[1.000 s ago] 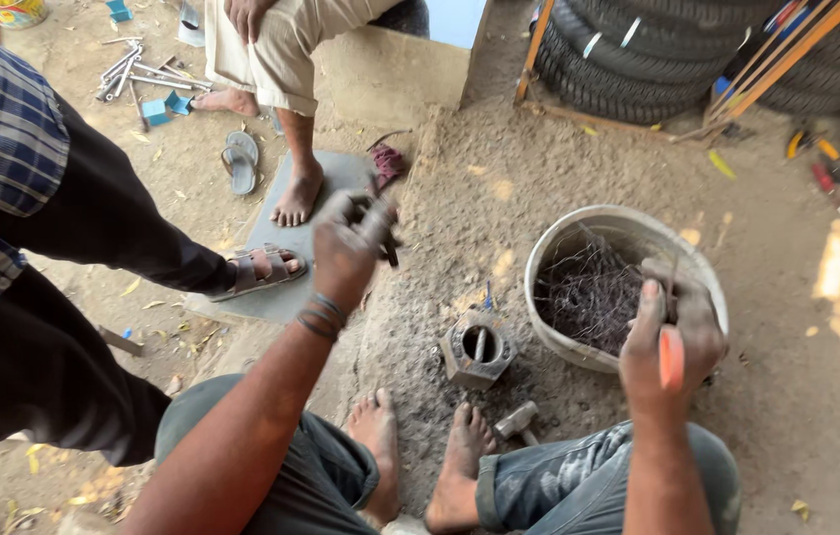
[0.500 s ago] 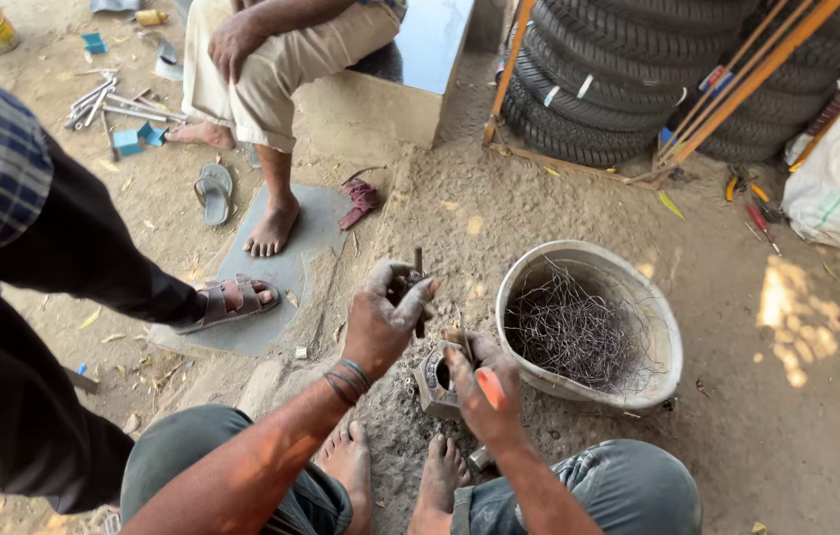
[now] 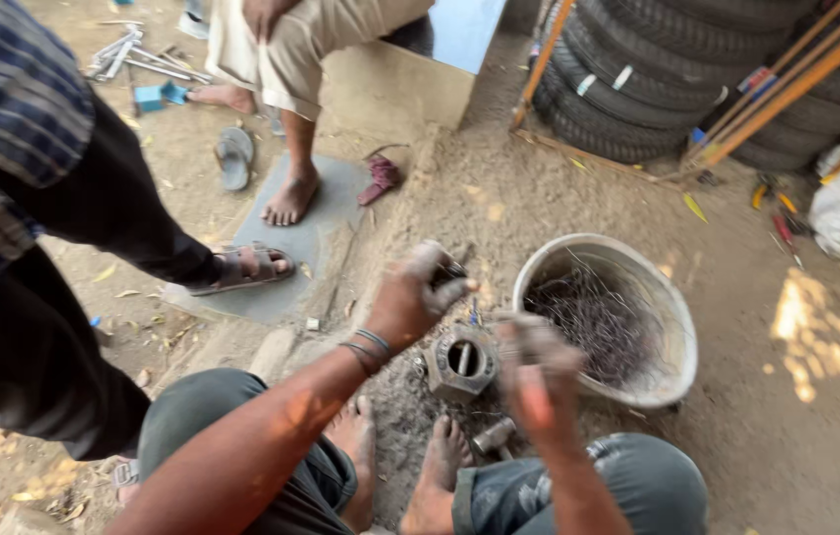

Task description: The person uses a pair of scissors to scrape and clean a small metal part held in their left hand. They repeatedly scrape the surface of the part and occasionally dip the scissors into a bucket of wire.

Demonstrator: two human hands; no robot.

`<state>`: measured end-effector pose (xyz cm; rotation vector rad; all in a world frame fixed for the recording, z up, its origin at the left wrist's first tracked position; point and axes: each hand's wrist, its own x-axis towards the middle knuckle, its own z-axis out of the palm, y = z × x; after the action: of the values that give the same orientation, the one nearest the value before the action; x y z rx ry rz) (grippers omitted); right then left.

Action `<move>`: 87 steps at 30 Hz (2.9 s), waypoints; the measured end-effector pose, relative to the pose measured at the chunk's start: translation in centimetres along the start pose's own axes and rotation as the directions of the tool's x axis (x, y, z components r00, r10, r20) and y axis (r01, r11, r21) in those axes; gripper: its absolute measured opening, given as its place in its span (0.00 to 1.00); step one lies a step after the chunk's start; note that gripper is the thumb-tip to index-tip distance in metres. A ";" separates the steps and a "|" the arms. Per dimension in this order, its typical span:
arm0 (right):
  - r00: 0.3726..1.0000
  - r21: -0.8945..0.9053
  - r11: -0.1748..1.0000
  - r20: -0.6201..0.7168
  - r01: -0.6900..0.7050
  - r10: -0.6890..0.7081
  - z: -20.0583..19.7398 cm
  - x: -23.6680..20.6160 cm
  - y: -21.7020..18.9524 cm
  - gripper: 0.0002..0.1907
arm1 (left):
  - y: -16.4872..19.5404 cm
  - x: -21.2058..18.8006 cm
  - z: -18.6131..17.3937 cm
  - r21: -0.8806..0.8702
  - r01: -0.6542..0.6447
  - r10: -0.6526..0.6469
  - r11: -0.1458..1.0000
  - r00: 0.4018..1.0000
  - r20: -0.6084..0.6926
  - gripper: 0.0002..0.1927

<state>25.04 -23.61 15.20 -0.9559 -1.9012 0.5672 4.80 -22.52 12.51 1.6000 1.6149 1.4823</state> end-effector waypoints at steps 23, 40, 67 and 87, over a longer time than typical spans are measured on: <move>0.809 0.348 0.754 0.022 -0.557 0.588 -3.0 1.1 4.0 0.06 | -0.6 1.3 -2.0 -0.774 0.536 -0.322 0.338 0.838 0.440 0.24; 0.974 0.107 0.972 -0.060 -0.211 0.218 -3.9 2.1 4.1 0.04 | -6.0 7.0 -6.2 -0.633 0.032 -0.452 0.774 0.728 -0.515 0.11; 0.993 0.405 0.912 0.118 -0.063 0.016 2.3 -1.3 3.0 0.11 | 1.6 0.8 -2.7 -0.434 0.489 -0.247 0.756 0.828 0.503 0.11; 0.992 0.433 0.901 0.102 0.021 -0.072 1.7 -2.2 5.2 0.12 | 1.1 -1.0 1.0 -0.512 0.607 -0.283 0.608 0.768 0.574 0.25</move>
<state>26.19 -22.27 9.59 -0.5955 -1.7855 0.9856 6.41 -23.28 12.72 0.8928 0.9332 1.1082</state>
